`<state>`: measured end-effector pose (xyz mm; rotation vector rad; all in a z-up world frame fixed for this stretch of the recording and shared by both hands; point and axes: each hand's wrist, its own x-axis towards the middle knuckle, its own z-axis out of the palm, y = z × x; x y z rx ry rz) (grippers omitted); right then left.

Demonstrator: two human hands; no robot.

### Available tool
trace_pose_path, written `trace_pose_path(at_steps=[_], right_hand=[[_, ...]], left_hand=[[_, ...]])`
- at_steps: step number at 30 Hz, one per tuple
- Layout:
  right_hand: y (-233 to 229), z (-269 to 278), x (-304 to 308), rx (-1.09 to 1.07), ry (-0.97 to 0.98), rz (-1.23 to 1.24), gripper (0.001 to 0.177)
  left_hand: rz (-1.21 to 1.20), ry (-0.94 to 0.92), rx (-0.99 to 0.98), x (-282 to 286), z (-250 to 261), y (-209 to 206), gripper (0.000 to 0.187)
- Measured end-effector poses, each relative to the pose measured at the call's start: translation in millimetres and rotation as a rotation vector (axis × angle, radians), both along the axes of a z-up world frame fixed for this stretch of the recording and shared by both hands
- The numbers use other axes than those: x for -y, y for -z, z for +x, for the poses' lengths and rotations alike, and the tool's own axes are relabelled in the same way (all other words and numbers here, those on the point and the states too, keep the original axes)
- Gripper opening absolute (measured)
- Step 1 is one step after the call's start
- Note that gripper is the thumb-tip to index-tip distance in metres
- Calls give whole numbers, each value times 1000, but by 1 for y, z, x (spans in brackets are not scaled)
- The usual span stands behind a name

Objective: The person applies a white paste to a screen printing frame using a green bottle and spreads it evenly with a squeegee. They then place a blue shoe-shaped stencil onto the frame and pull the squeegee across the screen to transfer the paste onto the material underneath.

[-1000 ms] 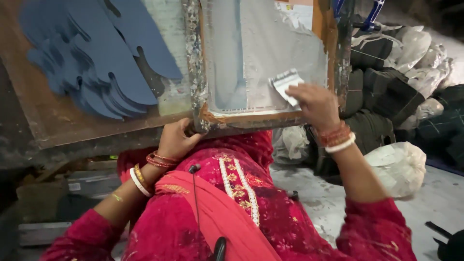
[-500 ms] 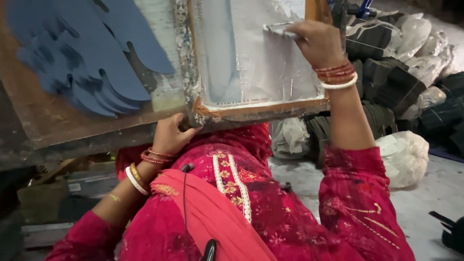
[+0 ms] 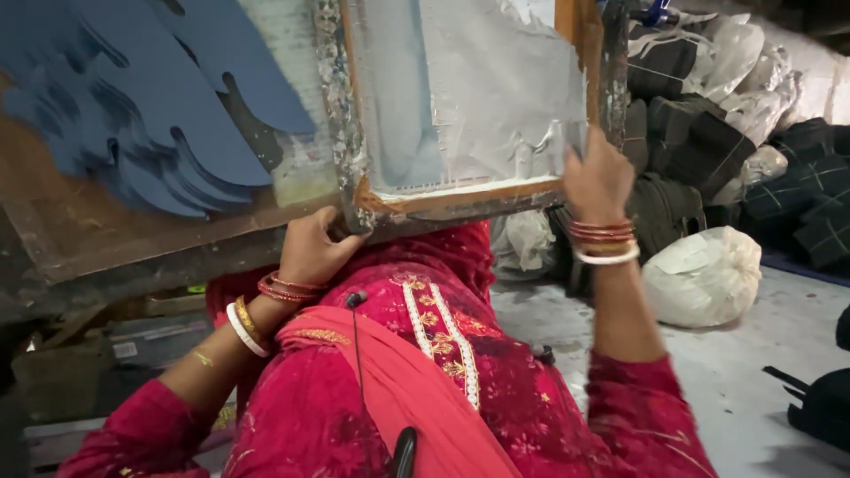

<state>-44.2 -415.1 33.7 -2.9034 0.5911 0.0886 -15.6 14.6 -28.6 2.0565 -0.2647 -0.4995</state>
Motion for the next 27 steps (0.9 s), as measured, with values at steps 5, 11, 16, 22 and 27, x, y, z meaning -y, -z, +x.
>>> trace_pose_path(at_steps=[5,11,16,22,27], right_hand=[[16,33,-55,53,89,-94,23],[26,46,-77,301,10,21,46],[-16,42,-97,334,-181,268,35],[-32,-11,-94,304,-529,136,45],[-35,46,-57,205,-492,131,33]], left_hand=[[-42,-16,32,-1,-2,-4,36],[-84,-10,59,-2,0,-4,35],[-66,13,36,-5,-3,4,35],[-40,8,20,-1,1,-2,35],[37,4,8,-1,0,-1,40]])
